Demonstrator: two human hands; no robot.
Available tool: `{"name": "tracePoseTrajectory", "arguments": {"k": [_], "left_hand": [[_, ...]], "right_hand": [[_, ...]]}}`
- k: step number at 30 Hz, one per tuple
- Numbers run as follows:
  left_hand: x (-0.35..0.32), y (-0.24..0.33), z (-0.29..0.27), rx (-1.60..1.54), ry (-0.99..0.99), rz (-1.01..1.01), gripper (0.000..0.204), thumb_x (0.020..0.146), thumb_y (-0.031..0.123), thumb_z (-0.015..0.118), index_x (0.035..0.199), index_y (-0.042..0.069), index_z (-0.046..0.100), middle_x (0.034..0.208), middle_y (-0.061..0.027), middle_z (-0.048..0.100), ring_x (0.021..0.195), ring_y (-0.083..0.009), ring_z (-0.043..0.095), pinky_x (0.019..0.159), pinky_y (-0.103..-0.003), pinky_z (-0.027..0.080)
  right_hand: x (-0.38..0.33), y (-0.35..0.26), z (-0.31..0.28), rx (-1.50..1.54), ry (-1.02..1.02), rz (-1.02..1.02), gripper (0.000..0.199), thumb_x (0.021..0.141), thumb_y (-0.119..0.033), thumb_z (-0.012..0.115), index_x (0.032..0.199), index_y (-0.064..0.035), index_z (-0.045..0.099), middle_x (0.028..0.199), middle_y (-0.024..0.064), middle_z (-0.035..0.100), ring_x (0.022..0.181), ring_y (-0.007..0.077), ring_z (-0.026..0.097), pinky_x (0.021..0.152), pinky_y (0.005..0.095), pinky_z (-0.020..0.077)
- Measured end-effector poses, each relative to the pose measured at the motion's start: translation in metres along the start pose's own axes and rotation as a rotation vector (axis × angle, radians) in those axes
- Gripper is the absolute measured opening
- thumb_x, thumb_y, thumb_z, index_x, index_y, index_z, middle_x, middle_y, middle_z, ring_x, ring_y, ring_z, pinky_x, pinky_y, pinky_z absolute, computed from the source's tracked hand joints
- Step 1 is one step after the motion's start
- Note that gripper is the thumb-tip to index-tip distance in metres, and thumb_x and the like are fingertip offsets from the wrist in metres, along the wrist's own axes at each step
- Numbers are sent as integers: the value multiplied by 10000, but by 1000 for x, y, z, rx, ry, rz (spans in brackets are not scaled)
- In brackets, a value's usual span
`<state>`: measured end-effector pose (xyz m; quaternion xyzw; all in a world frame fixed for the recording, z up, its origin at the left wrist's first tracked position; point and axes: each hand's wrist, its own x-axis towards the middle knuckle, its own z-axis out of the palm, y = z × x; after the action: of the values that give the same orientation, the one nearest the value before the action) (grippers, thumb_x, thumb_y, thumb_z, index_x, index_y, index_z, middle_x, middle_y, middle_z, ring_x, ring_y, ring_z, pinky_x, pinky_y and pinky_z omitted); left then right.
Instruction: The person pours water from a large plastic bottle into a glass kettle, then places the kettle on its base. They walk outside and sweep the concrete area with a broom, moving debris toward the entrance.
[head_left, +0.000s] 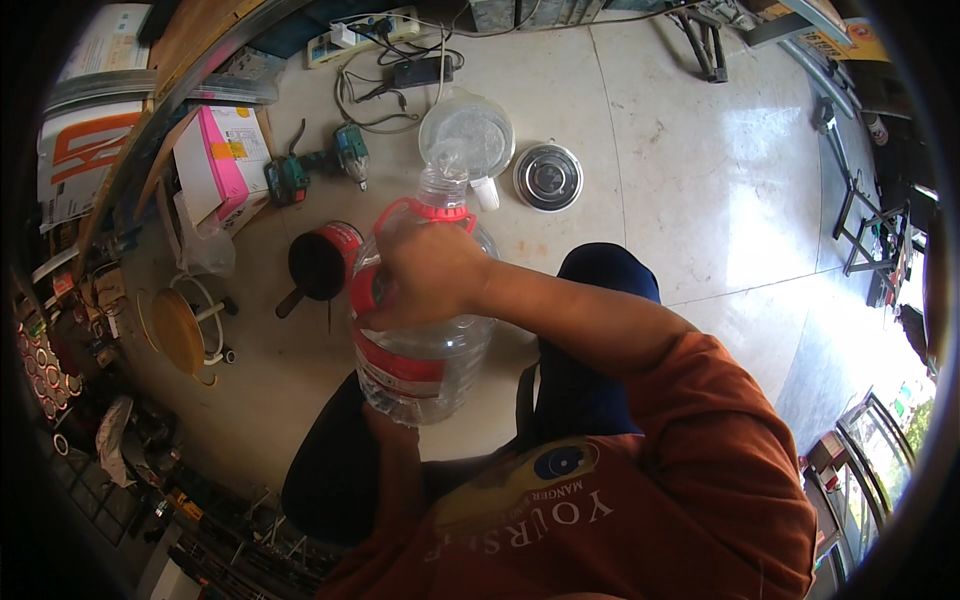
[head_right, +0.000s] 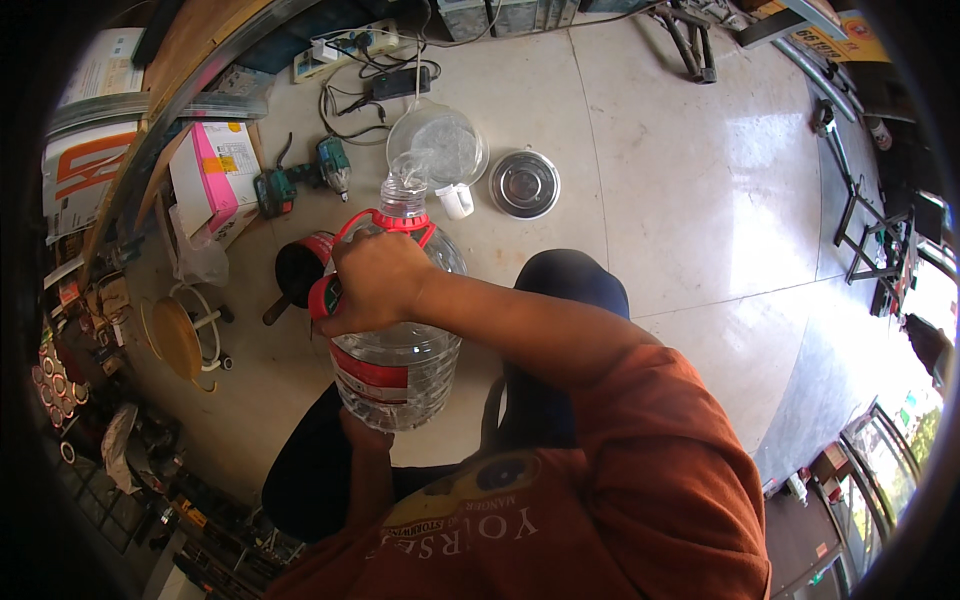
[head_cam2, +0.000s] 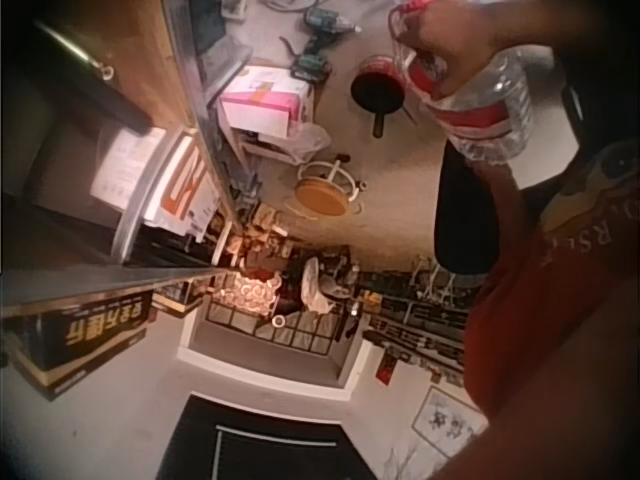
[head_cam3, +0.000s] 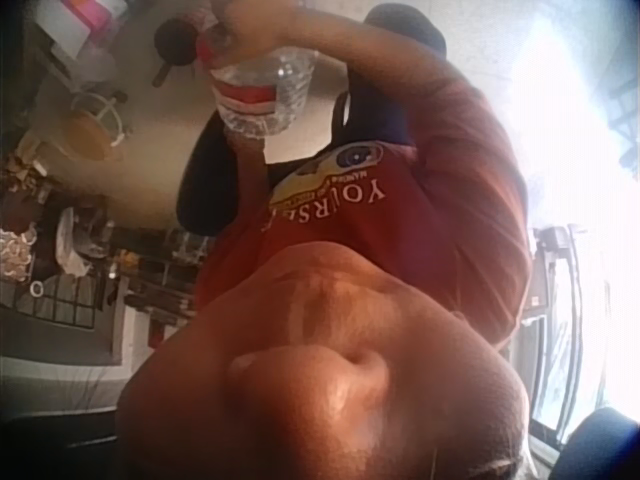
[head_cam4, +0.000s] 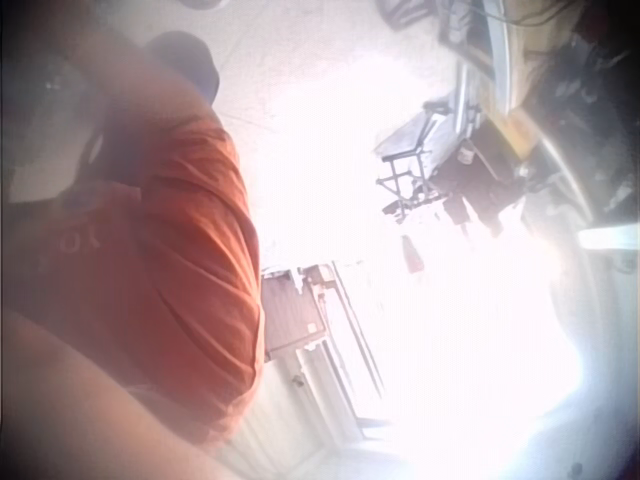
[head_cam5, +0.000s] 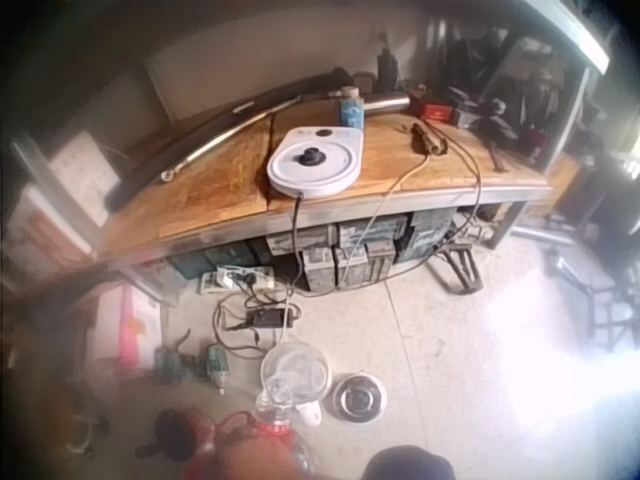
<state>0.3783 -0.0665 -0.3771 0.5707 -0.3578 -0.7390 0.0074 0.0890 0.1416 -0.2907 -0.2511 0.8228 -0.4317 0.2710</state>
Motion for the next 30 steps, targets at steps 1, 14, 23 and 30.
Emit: {"name": "tracePoseTrajectory", "arguments": {"k": [1,14,23,30], "left_hand": [[0,0,-1,-28,21,-13,403,941,264,370,1227,16,509,1175,-133,579,1019,-269,595,842,-412,524],[1,2,3,53,22,-6,348,925,230,427,1171,16,546,1094,-111,605,936,-234,616,732,-385,542],[3,6,-11,115,342,-161,390,902,403,372,1142,158,559,1124,-23,587,973,-190,593,733,-368,539],[3,3,-18,263,35,-82,421,899,388,363,1195,154,548,1191,-23,574,1049,-230,573,789,-388,525]], "right_hand": [[1,1,1,-3,14,-8,701,611,-588,700,859,63,626,899,252,633,826,362,644,720,424,530],[4,5,2,-1,34,2,491,646,-535,716,704,-50,668,889,189,596,831,340,614,711,413,513],[5,2,-5,3,-18,27,708,622,-596,680,883,60,631,899,241,645,869,351,635,750,423,524],[4,0,-10,6,-48,70,716,631,-604,670,893,61,628,908,233,647,897,342,630,756,418,525]]}}
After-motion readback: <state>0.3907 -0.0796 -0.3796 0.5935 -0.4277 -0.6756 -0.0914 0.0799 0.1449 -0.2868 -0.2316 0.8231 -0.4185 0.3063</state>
